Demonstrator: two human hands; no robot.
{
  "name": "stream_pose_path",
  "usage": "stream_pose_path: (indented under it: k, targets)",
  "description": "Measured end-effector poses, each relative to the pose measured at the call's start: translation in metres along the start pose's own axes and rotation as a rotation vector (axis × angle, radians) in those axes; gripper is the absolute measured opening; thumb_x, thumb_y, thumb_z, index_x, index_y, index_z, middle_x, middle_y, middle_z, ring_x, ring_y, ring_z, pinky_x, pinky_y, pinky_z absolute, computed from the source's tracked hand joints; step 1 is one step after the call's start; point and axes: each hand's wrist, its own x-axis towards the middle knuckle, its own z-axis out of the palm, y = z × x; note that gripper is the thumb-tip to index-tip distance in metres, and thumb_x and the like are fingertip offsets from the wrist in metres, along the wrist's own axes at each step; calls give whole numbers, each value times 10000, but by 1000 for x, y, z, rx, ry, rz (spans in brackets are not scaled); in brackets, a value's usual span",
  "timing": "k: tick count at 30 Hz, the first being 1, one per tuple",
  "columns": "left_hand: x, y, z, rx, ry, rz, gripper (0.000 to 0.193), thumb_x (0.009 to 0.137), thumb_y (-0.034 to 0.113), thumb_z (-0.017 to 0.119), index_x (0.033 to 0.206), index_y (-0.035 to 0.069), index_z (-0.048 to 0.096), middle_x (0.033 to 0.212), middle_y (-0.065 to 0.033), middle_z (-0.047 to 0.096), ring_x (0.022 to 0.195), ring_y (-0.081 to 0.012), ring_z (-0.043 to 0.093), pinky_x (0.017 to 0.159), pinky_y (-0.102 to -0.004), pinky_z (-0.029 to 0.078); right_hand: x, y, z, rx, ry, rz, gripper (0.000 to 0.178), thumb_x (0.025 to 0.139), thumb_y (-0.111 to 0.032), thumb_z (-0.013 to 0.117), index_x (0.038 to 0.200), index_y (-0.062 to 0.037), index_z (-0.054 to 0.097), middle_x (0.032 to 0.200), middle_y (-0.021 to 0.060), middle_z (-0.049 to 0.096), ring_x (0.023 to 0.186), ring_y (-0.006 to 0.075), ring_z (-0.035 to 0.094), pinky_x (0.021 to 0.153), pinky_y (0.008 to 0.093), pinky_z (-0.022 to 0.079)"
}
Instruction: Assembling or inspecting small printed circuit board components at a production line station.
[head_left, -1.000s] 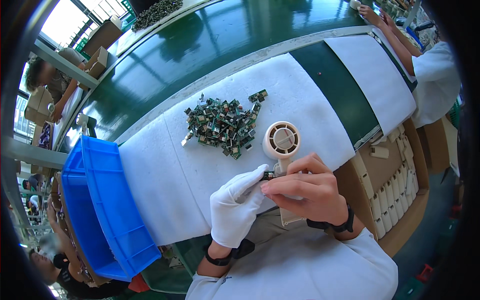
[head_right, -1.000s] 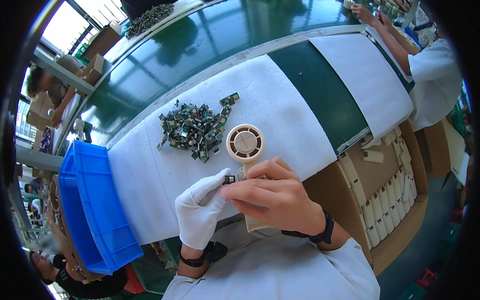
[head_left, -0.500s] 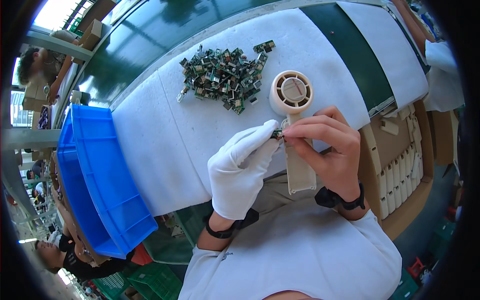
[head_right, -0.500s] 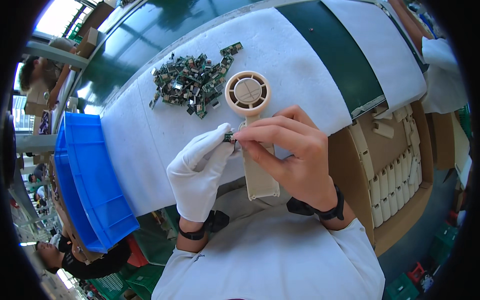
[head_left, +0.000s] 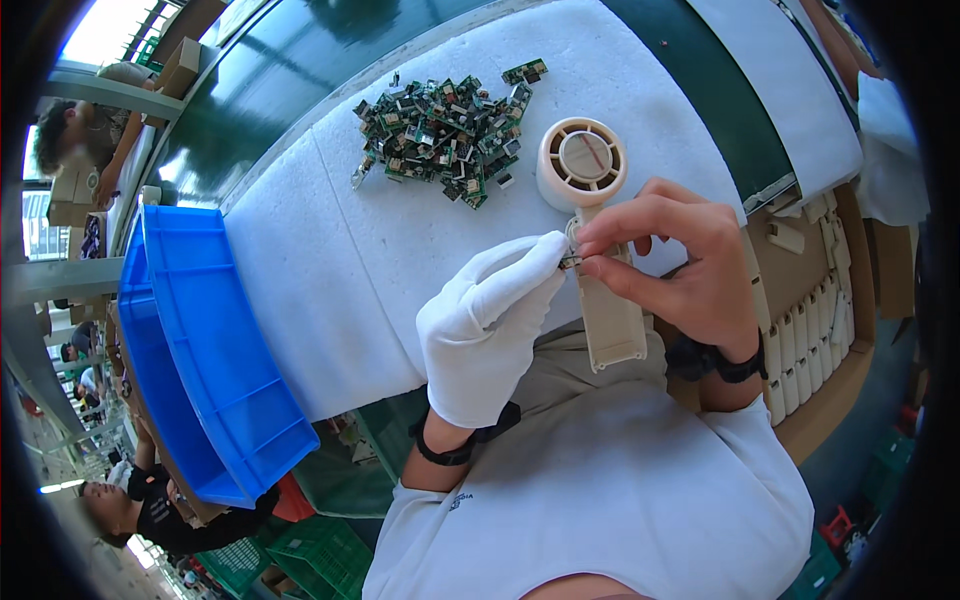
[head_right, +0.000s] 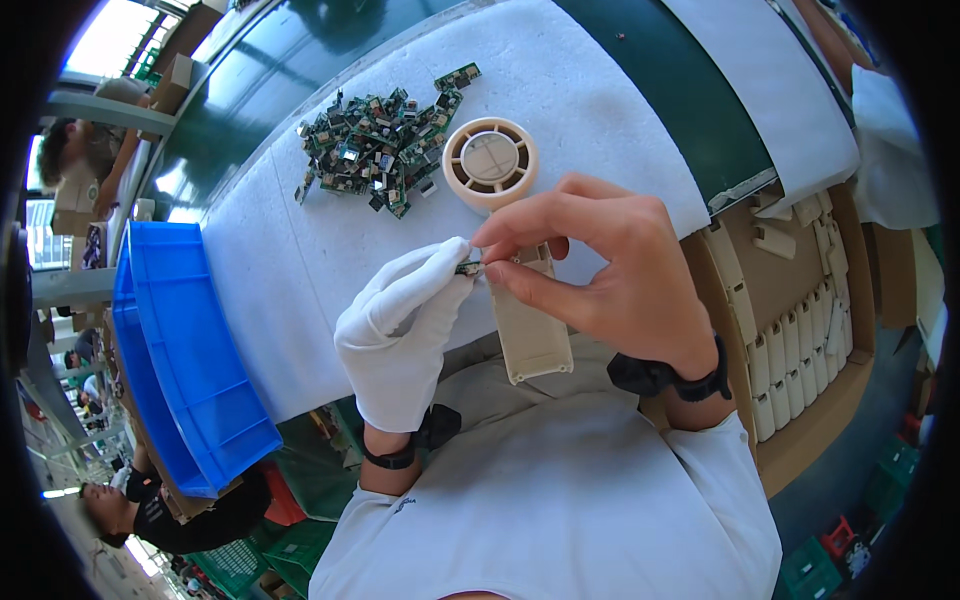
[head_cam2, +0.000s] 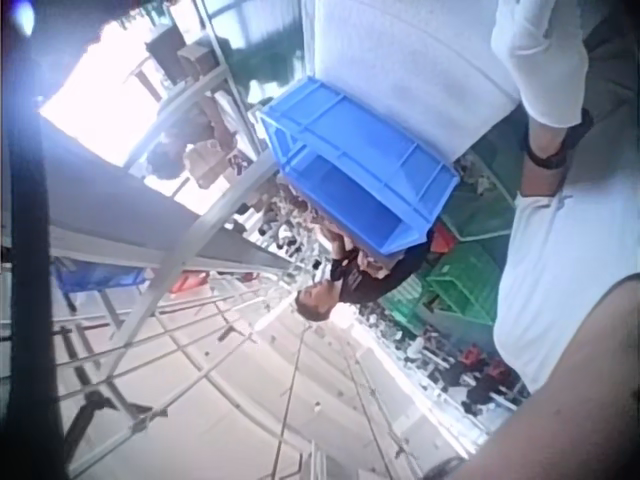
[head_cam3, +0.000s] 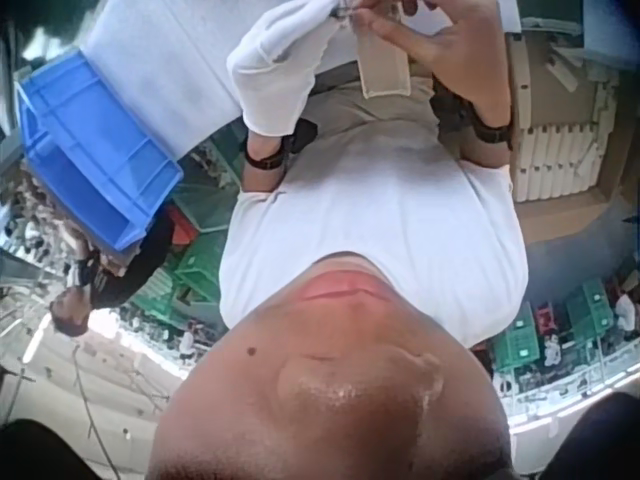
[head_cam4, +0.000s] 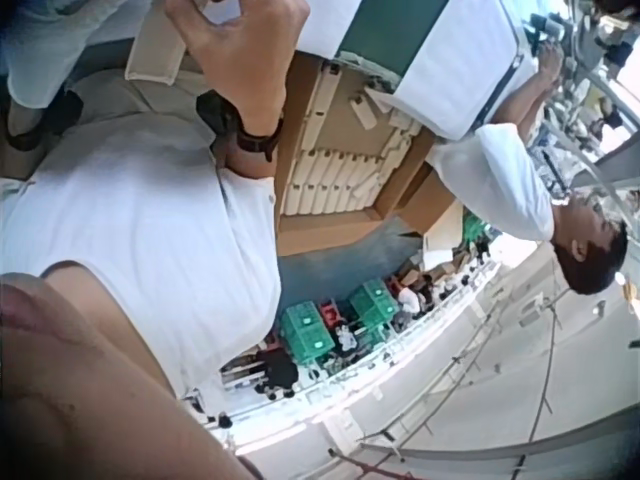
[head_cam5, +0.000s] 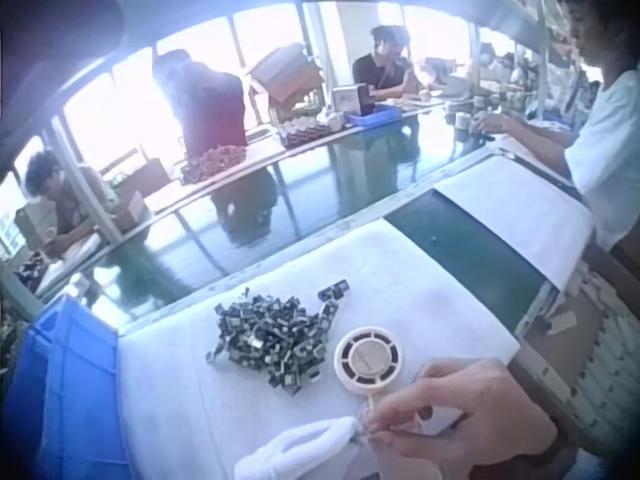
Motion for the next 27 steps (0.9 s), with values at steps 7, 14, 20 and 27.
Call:
stream_pose_path:
  k: [7, 14, 20, 27]
  targets:
    - [-1, 0, 0, 10, -13, 23, 347, 841, -38, 771, 1159, 99, 768, 1096, -120, 754, 901, -216, 733, 779, -296, 576, -2, 2, -2, 81, -46, 61, 158, 799, -6, 817, 817, -59, 670, 834, 18, 743, 710, 95, 602, 614, 242, 462]
    - [1, 0, -2, -13, -60, -2, 345, 840, -43, 769, 1154, 98, 767, 1080, -114, 755, 897, -214, 734, 772, -297, 576, -2, 6, -8, 114, -88, 63, 240, 797, -11, 824, 751, -71, 596, 828, 32, 728, 693, 92, 607, 598, 244, 452]
    - [-2, 2, -3, -25, -60, -14, 347, 835, -51, 770, 1150, 95, 769, 1067, -110, 757, 883, -210, 734, 768, -296, 576, 1, 3, -13, 22, -179, 42, 273, 783, 48, 824, 738, -45, 571, 762, 53, 644, 842, 195, 769, 645, 275, 556]
    - [-2, 2, -2, -13, -42, -9, 345, 830, -52, 774, 1148, 82, 767, 1051, -113, 757, 869, -208, 733, 760, -291, 576, -5, 10, 1, 296, -33, 157, 236, 810, -42, 825, 758, -84, 599, 825, 16, 748, 670, 64, 546, 590, 228, 400]
